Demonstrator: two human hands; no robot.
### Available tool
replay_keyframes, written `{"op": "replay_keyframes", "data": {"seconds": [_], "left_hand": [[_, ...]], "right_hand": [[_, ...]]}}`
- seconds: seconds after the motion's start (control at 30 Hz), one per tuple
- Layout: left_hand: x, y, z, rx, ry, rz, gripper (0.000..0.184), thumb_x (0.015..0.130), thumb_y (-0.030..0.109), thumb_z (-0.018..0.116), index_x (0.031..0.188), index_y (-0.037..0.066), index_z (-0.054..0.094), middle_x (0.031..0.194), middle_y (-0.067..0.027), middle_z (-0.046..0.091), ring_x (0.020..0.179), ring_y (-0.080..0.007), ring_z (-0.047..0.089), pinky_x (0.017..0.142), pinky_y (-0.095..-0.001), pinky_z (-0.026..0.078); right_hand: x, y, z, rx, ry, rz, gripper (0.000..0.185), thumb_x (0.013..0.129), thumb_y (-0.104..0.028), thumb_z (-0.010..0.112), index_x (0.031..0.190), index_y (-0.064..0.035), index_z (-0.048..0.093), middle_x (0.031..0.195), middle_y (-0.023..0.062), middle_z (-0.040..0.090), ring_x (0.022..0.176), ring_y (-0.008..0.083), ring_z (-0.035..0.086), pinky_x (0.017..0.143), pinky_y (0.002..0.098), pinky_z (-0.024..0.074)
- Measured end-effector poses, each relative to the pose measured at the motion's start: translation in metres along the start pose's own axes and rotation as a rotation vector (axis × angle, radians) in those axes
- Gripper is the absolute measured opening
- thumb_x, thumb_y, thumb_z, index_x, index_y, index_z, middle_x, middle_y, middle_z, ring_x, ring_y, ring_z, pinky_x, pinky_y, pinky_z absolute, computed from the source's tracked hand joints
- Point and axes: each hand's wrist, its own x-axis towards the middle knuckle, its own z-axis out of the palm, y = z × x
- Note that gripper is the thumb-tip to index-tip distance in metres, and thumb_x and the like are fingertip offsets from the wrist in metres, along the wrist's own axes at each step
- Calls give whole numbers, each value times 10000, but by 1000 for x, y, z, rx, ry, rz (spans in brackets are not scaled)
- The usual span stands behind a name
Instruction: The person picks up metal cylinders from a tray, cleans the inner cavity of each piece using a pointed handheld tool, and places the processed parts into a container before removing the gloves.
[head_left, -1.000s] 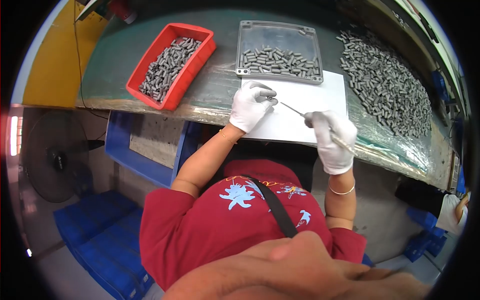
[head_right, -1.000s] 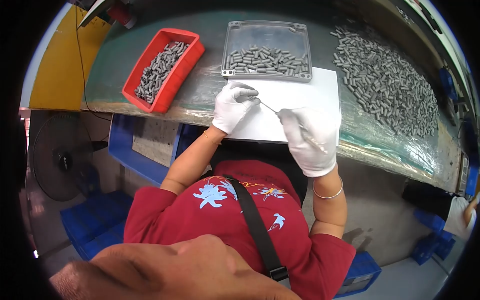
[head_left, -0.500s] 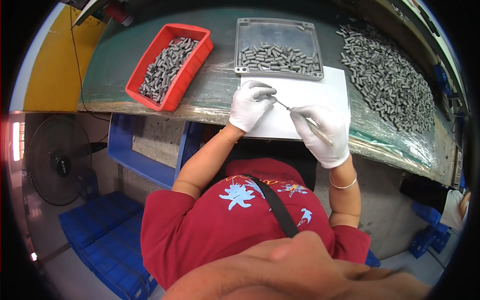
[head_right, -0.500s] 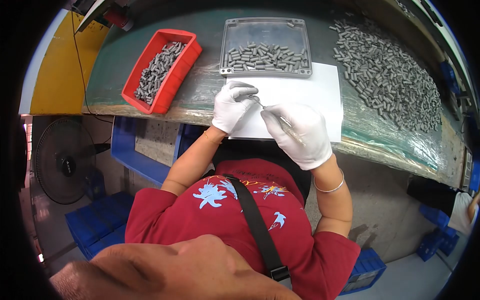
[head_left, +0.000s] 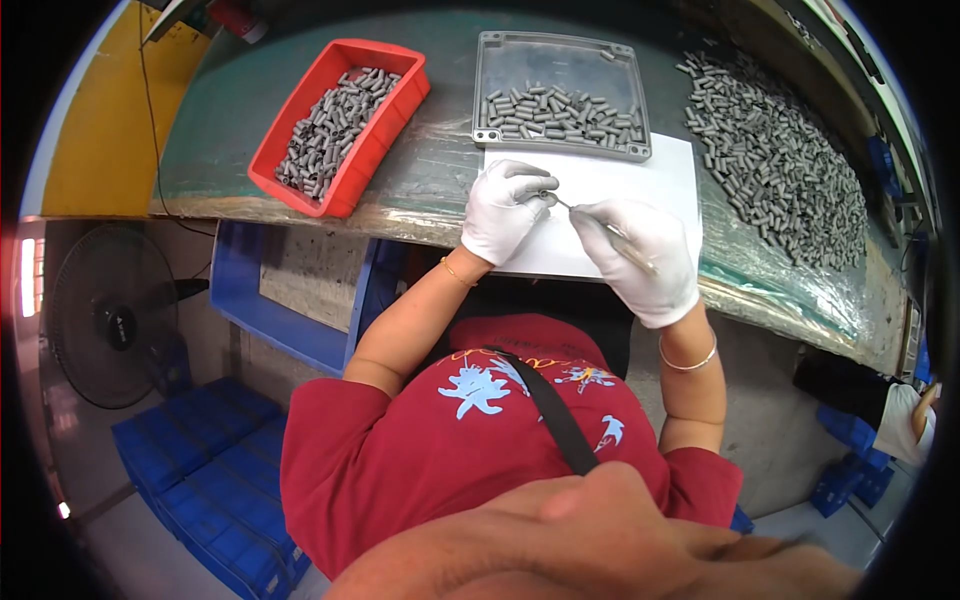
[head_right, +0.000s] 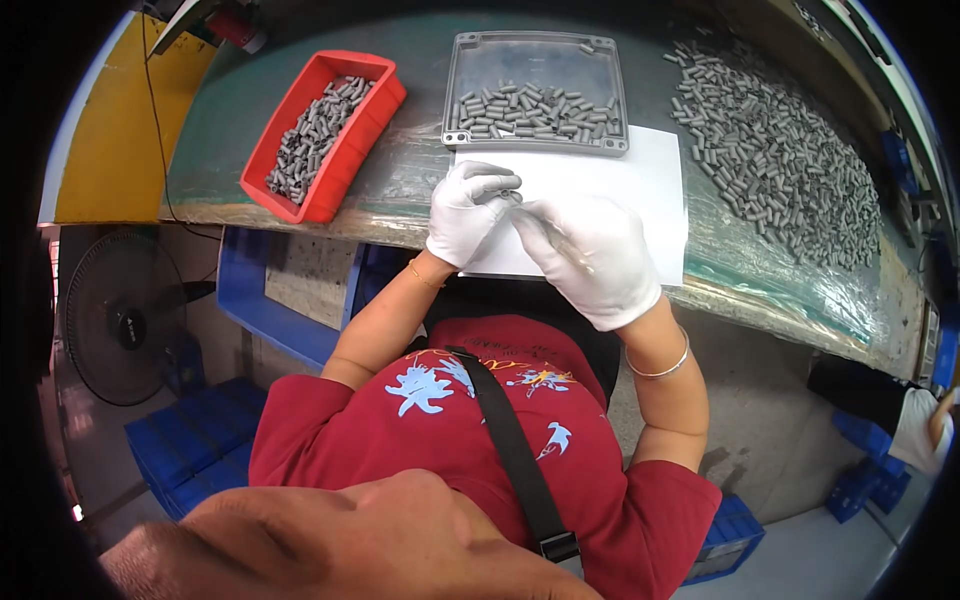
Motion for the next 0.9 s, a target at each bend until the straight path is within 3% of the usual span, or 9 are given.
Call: {"op": "replay_keyframes", "data": {"seconds": [0.07, 0.23, 0.33, 0.4, 0.43, 0.53, 0.57, 0.7, 0.9], "left_hand": [[-1, 0, -1, 35, 7, 48, 198, 688, 45, 811, 875, 93, 772, 947, -65, 713, 898, -248, 673, 791, -353, 549], [2, 1, -3, 17, 22, 275, 235, 669, 40, 825, 888, 99, 767, 931, -59, 708, 890, -243, 671, 783, -350, 547], [-1, 0, -1, -70, 56, 108, 255, 665, 14, 804, 899, 106, 764, 922, -58, 701, 883, -251, 668, 784, -360, 546], [0, -2, -2, -52, 58, 126, 254, 679, 13, 801, 911, 111, 763, 928, -63, 699, 866, -251, 671, 783, -360, 549], [0, -4, -1, -57, 53, 125, 250, 683, 19, 805, 912, 111, 763, 930, -64, 699, 865, -249, 672, 782, -359, 549], [2, -6, 1, -94, 48, 83, 228, 698, 58, 825, 912, 112, 769, 938, -63, 701, 873, -239, 670, 790, -358, 548], [0, -7, 2, -114, 55, 30, 222, 701, 58, 823, 910, 113, 771, 940, -64, 700, 883, -239, 670, 795, -360, 549], [-2, -3, -4, -64, 52, -9, 202, 718, 76, 826, 911, 112, 781, 957, -69, 700, 909, -237, 677, 812, -350, 554], [-2, -1, -4, -152, 18, -84, 227, 746, 26, 806, 965, 77, 775, 1027, -81, 677, 941, -206, 682, 830, -325, 576]], "right_hand": [[4, 4, 6, -43, -46, 16, 56, 883, -46, 723, 930, -16, 719, 761, 119, 697, 660, 215, 679, 626, 304, 523], [5, 20, 24, -133, -2, -143, 82, 868, -123, 722, 918, -64, 696, 741, 95, 660, 652, 251, 655, 607, 353, 523], [7, 4, 13, -156, 28, -134, 69, 869, -118, 724, 920, -73, 715, 749, 78, 677, 651, 225, 663, 605, 330, 521], [9, -1, 5, -161, 25, -101, 76, 874, -113, 732, 928, -60, 744, 782, 96, 712, 661, 223, 680, 609, 304, 523], [12, -1, 8, -364, 54, -265, 45, 866, -103, 737, 891, -68, 751, 763, 89, 712, 650, 226, 686, 600, 307, 523], [15, -2, 12, -234, -45, -113, 34, 871, -93, 730, 883, -73, 754, 754, 92, 713, 647, 231, 693, 601, 313, 531], [11, -7, 5, -233, 81, -170, 60, 892, -77, 695, 884, -44, 744, 777, 97, 730, 669, 218, 707, 634, 311, 545], [1, -11, -23, -192, 34, -44, 143, 936, -42, 601, 893, 27, 719, 816, 128, 747, 729, 208, 725, 709, 300, 554], [-4, -4, -25, -25, 69, -4, 251, 990, -151, 577, 905, 35, 724, 807, 133, 743, 758, 225, 731, 754, 311, 552]]}}
